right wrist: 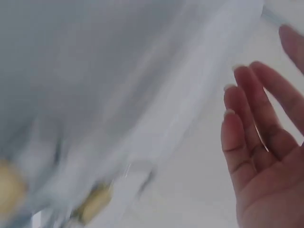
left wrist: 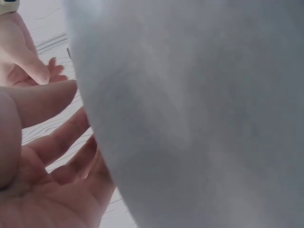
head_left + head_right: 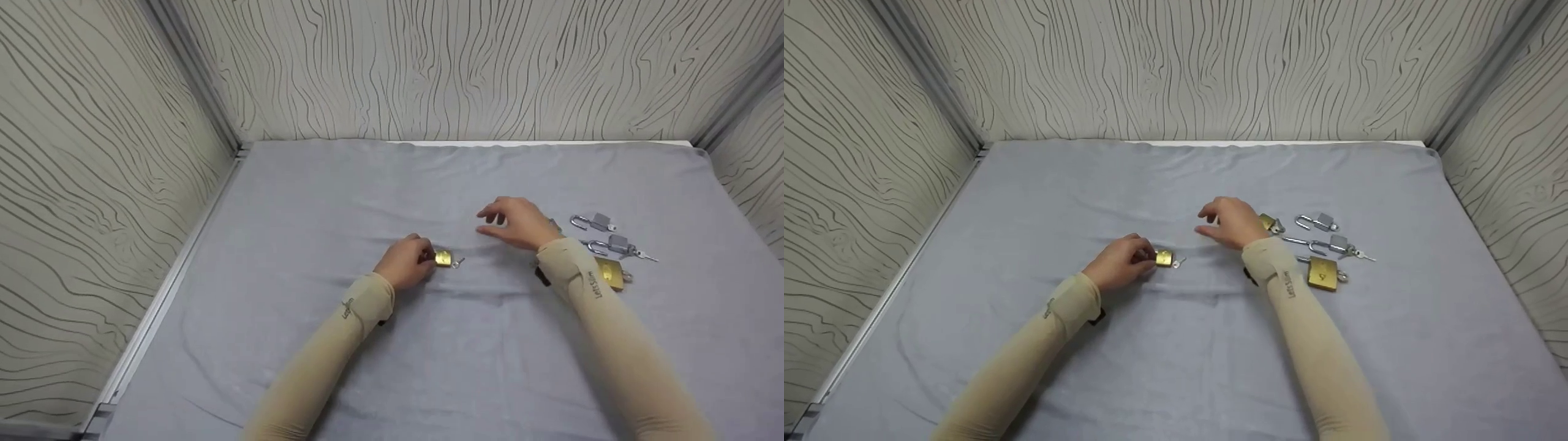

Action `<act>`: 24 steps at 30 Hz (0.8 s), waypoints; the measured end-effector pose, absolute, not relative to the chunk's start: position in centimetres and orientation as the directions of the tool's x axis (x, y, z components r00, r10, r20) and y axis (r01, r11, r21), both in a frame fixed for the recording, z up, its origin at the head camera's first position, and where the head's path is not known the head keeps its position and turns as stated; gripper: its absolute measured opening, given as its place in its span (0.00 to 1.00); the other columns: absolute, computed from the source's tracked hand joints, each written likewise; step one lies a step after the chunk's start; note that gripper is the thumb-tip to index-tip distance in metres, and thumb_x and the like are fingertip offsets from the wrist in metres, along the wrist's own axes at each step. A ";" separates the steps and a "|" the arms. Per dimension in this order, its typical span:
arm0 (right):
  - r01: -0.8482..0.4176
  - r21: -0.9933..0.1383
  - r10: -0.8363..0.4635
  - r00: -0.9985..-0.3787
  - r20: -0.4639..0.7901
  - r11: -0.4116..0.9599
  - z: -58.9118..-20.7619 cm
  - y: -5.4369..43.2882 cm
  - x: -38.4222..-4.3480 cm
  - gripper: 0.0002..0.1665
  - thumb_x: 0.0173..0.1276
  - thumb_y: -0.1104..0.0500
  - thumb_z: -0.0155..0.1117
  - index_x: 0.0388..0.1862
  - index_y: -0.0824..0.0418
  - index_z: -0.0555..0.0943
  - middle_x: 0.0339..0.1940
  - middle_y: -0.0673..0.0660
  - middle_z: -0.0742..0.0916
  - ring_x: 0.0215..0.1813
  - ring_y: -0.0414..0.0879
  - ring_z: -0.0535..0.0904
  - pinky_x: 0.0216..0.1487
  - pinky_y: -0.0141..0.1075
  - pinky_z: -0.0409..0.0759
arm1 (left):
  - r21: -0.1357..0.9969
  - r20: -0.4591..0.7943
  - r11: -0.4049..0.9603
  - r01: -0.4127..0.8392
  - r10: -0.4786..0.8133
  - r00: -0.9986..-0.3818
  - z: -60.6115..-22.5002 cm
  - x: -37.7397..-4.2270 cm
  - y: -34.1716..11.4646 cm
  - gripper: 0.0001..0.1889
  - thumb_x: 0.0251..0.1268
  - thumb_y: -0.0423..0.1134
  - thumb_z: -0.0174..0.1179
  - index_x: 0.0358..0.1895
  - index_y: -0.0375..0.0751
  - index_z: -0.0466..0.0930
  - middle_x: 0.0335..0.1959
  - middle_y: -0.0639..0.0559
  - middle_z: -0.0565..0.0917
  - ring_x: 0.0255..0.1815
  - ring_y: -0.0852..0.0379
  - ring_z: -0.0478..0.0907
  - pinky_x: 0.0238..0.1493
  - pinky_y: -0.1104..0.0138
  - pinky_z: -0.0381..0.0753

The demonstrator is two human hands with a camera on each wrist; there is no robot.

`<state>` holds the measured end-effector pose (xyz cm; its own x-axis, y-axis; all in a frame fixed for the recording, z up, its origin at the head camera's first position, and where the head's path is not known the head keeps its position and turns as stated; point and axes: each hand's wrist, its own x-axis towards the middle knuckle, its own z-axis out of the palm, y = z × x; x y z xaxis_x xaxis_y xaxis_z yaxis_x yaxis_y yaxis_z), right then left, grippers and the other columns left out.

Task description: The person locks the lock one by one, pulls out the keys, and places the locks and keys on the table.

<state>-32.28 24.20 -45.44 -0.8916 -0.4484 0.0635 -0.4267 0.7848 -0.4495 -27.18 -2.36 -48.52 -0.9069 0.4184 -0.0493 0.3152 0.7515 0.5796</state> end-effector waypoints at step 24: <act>-0.149 -0.388 -0.186 -0.981 -0.060 0.910 -46.8 32.2 -33.1 0.26 0.63 0.63 0.76 0.57 0.74 0.82 0.48 0.71 0.86 0.50 0.63 0.80 0.57 0.59 0.75 | 0.595 -0.038 0.738 0.319 0.422 -0.906 -48.6 -27.1 -2.4 0.08 0.74 0.40 0.64 0.48 0.40 0.85 0.46 0.48 0.82 0.47 0.53 0.82 0.53 0.61 0.82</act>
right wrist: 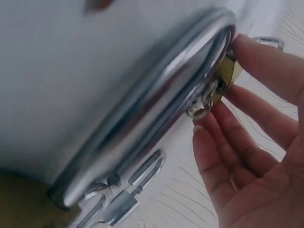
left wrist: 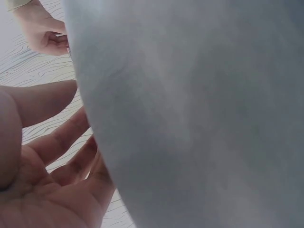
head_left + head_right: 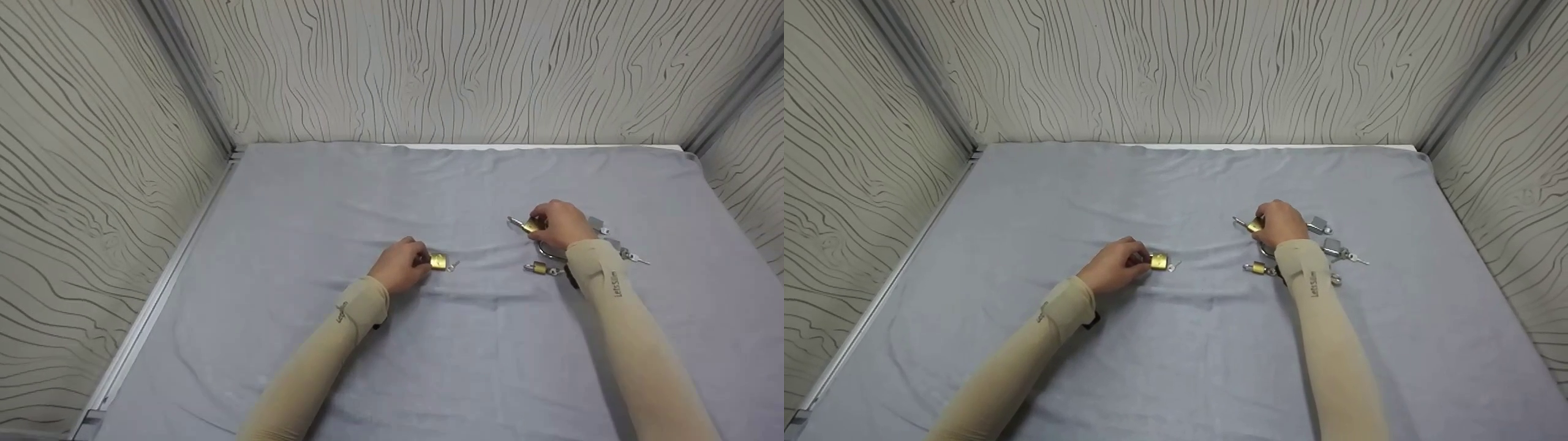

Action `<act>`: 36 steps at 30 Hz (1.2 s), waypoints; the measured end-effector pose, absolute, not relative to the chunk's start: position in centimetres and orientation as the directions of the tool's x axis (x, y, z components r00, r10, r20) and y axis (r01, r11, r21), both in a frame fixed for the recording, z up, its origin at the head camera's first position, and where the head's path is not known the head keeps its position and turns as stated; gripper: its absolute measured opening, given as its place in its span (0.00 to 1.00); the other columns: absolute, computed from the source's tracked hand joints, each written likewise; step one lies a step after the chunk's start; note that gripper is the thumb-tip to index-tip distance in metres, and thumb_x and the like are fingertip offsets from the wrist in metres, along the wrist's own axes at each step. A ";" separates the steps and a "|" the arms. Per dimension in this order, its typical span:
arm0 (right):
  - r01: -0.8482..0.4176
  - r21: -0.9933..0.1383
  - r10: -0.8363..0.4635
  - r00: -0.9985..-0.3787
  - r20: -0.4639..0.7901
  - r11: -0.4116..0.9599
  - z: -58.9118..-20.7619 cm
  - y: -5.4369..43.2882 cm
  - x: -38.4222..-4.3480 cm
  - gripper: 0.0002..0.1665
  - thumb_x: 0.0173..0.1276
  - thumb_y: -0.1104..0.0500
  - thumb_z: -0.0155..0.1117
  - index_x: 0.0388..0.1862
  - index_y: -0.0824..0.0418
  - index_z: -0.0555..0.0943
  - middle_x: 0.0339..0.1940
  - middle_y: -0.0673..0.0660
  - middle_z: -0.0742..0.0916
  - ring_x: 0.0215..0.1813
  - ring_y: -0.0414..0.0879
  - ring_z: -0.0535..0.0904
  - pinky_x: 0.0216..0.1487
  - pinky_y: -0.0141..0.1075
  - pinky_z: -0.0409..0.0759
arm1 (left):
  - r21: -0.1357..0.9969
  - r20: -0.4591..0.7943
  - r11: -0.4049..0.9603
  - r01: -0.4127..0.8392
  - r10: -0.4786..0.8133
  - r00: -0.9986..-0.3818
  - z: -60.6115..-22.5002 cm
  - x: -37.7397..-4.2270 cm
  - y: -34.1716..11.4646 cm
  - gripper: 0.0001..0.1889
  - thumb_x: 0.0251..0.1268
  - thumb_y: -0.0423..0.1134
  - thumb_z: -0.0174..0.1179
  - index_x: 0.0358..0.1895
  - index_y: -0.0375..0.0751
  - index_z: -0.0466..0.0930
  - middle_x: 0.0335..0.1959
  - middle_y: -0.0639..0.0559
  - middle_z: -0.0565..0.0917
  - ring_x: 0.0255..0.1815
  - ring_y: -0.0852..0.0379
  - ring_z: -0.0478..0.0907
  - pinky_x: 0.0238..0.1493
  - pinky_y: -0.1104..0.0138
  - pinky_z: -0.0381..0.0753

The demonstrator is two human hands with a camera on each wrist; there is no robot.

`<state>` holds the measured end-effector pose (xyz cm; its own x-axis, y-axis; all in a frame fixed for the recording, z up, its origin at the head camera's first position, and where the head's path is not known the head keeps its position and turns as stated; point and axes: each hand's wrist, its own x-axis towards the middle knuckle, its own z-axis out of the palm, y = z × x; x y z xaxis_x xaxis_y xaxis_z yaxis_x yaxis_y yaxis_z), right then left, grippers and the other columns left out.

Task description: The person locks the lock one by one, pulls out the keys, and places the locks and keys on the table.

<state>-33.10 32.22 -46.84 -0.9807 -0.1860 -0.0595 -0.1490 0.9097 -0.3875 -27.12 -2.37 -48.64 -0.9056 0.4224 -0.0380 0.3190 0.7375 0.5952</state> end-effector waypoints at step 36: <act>-0.763 -0.129 -0.626 -0.604 0.493 0.634 -44.7 21.3 -26.7 0.29 0.61 0.67 0.80 0.61 0.67 0.82 0.48 0.60 0.84 0.43 0.52 0.88 0.43 0.42 0.88 | 0.557 0.362 0.572 0.602 0.485 -0.796 -47.5 -26.3 -2.1 0.14 0.76 0.41 0.63 0.59 0.45 0.81 0.48 0.51 0.87 0.39 0.59 0.85 0.42 0.68 0.85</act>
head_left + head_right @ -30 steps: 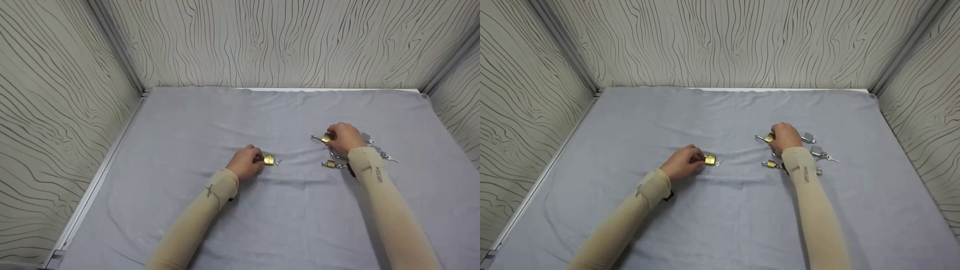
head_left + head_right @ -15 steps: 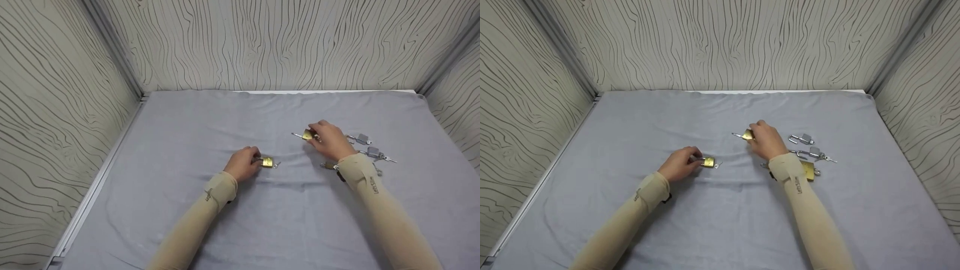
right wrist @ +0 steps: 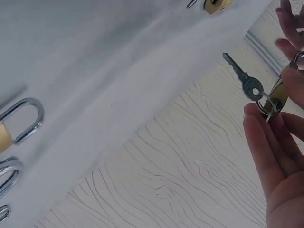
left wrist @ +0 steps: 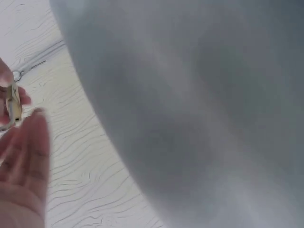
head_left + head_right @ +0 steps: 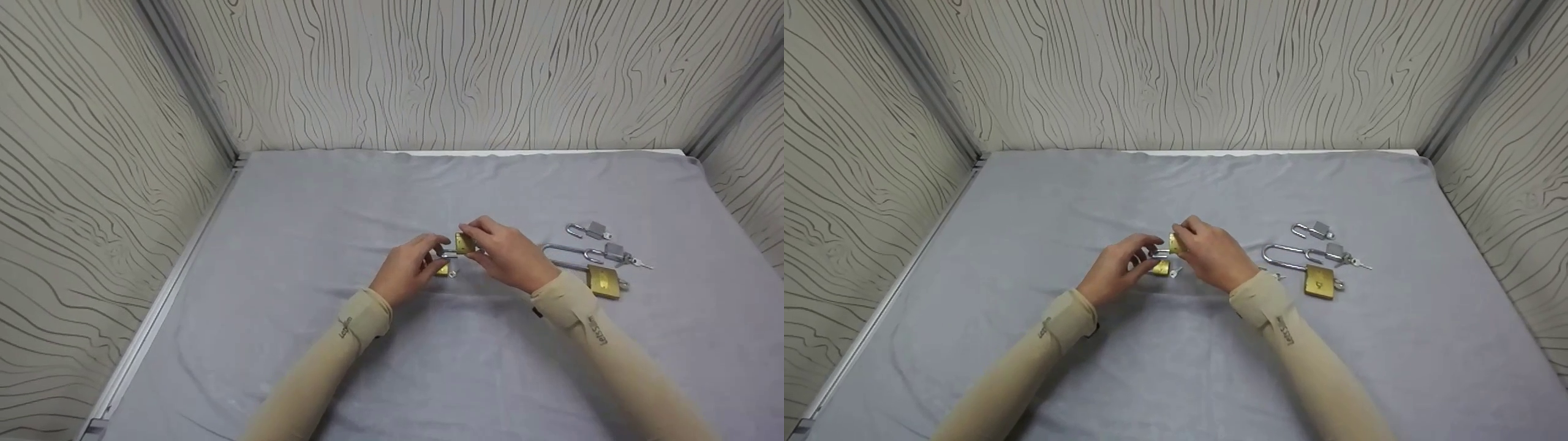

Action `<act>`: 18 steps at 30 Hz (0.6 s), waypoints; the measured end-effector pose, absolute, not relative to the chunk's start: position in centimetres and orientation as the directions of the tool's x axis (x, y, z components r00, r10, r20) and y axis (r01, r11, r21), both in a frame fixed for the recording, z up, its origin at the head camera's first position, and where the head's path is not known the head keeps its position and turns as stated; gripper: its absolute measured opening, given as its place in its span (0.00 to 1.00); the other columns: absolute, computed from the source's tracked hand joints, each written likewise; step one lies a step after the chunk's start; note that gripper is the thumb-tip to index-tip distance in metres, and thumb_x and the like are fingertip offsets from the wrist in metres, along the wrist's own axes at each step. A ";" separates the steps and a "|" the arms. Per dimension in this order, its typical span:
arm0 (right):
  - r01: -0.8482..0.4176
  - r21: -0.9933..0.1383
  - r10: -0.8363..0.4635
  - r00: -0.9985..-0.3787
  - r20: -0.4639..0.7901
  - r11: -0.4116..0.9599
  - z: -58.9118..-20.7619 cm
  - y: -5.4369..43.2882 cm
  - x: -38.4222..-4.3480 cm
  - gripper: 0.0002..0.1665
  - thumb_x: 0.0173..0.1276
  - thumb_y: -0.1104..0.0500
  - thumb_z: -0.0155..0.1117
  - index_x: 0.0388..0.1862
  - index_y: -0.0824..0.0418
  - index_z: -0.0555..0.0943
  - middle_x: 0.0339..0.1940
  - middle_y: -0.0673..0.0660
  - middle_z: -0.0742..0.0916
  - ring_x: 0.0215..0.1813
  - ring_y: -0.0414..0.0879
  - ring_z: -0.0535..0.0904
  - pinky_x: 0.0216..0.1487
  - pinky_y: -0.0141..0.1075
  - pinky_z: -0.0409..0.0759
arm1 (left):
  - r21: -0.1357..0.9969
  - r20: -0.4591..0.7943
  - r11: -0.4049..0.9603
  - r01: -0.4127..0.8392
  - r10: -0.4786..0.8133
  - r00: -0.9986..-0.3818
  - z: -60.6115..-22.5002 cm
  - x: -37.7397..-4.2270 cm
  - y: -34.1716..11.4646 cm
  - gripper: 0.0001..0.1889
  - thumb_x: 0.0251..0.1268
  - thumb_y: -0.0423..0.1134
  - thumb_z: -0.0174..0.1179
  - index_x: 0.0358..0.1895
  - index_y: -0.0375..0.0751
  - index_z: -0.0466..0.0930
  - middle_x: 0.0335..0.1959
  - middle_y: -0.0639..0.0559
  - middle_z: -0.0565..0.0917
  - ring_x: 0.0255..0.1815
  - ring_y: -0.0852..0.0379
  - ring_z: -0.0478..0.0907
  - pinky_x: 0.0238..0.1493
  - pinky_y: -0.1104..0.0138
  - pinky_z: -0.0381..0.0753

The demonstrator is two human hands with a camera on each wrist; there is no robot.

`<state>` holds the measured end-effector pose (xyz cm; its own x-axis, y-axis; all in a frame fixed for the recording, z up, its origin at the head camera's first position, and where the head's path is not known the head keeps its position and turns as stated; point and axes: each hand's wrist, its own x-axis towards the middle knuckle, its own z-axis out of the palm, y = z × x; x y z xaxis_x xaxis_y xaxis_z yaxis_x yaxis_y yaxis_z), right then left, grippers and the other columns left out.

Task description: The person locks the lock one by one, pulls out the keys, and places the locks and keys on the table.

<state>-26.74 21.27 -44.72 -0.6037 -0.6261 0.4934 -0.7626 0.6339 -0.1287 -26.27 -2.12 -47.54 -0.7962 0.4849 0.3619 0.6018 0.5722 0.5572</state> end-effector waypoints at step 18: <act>-0.579 -0.745 -0.437 -0.793 0.423 0.330 -43.7 21.1 -25.4 0.21 0.60 0.63 0.80 0.54 0.56 0.89 0.45 0.53 0.91 0.44 0.43 0.89 0.47 0.31 0.87 | 0.924 0.244 0.167 0.343 0.432 -0.868 -47.4 -26.2 -2.1 0.17 0.86 0.42 0.47 0.33 0.38 0.74 0.17 0.52 0.74 0.14 0.60 0.70 0.18 0.69 0.71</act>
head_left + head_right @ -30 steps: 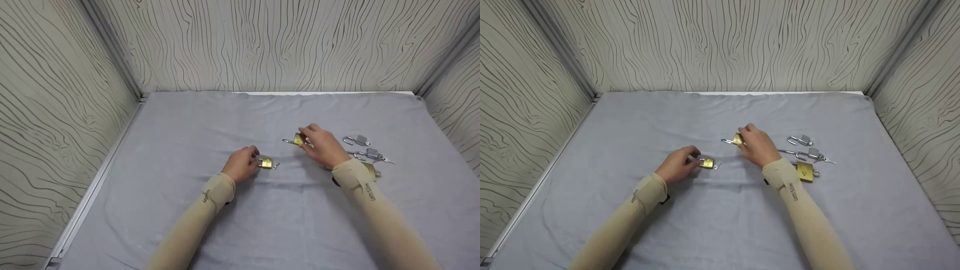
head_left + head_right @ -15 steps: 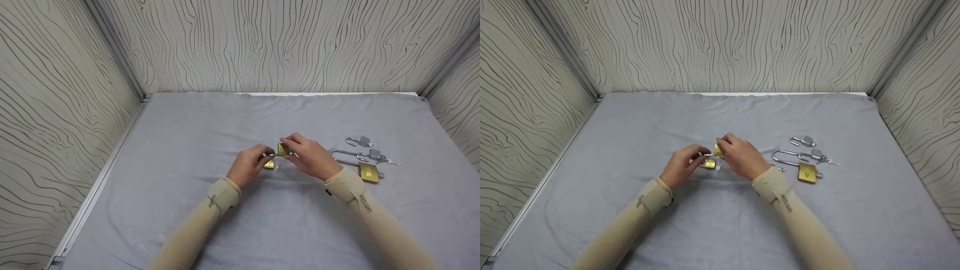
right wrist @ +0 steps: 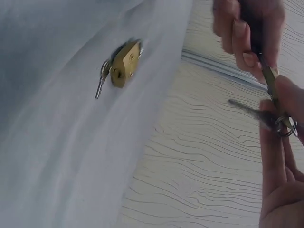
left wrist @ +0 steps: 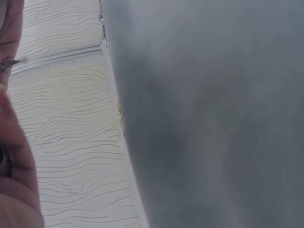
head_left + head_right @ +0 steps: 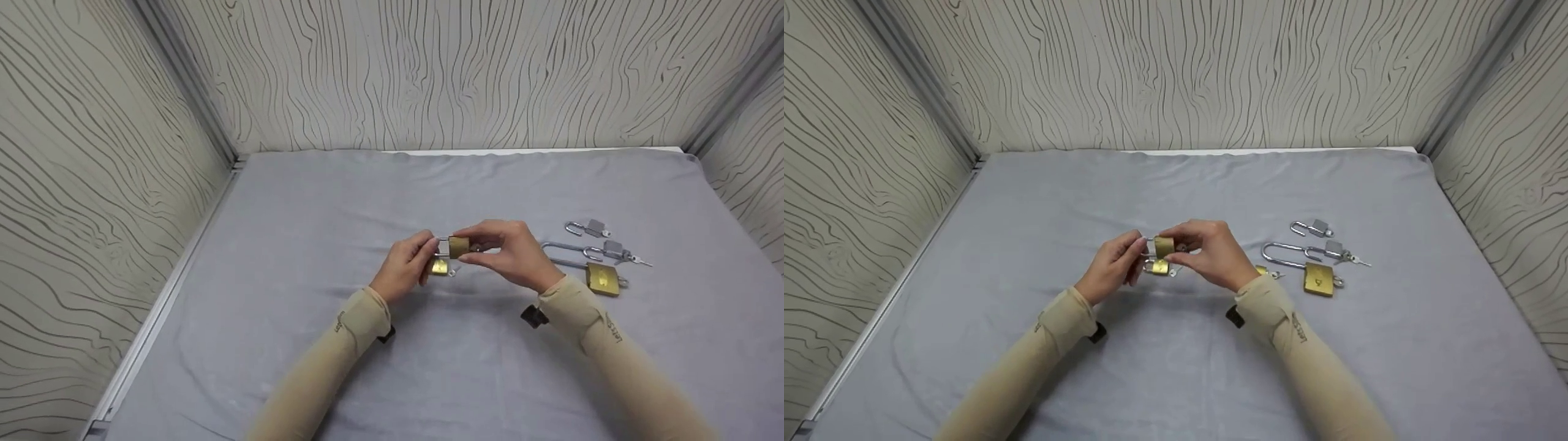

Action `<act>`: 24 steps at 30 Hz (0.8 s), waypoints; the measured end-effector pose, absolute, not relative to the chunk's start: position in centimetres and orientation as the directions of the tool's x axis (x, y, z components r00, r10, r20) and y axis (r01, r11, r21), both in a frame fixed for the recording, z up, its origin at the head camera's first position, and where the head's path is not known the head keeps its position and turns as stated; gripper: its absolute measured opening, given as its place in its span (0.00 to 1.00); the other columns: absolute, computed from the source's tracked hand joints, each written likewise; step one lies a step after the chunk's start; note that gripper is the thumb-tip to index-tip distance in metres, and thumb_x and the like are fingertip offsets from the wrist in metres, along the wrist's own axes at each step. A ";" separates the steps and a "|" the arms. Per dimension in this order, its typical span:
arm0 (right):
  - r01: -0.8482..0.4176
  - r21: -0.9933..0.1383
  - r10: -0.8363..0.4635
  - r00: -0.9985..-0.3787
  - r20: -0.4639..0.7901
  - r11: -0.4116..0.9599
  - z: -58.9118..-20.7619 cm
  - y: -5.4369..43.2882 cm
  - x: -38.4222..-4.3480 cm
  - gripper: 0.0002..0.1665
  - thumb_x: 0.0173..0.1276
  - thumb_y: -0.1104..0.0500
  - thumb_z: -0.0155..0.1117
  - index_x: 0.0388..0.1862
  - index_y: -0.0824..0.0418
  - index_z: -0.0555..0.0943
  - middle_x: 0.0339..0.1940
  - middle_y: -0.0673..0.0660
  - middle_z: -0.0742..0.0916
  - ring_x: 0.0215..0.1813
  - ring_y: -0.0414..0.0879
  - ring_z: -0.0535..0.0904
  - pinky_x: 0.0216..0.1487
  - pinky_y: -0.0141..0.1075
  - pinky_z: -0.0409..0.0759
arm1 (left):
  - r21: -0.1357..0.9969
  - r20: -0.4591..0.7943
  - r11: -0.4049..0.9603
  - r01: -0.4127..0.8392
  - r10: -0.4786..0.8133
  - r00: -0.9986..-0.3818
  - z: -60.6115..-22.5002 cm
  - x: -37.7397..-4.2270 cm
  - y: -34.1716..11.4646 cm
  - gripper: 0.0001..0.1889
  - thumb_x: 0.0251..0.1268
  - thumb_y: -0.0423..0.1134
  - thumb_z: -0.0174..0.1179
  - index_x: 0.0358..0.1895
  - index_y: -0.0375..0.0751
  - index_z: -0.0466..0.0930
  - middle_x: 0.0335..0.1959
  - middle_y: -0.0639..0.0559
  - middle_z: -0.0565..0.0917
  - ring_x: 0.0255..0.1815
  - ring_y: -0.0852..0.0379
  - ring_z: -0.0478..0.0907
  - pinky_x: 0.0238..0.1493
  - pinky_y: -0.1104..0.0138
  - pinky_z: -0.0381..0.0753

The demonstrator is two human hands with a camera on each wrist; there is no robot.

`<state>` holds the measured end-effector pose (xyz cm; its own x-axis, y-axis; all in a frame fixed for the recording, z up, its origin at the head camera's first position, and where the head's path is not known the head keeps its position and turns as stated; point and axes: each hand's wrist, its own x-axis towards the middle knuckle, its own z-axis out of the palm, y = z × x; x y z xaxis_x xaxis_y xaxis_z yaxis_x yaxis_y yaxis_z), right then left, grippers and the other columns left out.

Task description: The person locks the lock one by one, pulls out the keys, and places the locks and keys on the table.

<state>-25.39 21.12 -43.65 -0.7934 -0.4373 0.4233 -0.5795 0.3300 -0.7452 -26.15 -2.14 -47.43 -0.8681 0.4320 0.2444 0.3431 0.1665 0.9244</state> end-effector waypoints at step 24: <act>-0.500 -0.828 -0.414 -0.830 0.375 0.253 -44.9 21.2 -25.8 0.20 0.61 0.68 0.78 0.53 0.62 0.89 0.42 0.59 0.92 0.42 0.44 0.90 0.42 0.32 0.88 | 0.843 0.255 0.314 0.436 0.480 -0.839 -46.5 -25.6 -1.4 0.19 0.86 0.49 0.46 0.35 0.42 0.73 0.19 0.53 0.74 0.16 0.62 0.70 0.22 0.71 0.71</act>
<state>-25.80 21.21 -44.86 -0.8296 -0.4137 0.3748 -0.5003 0.2530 -0.8281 -25.60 -1.42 -46.51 -0.8391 0.4802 0.2555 0.4362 0.3136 0.8434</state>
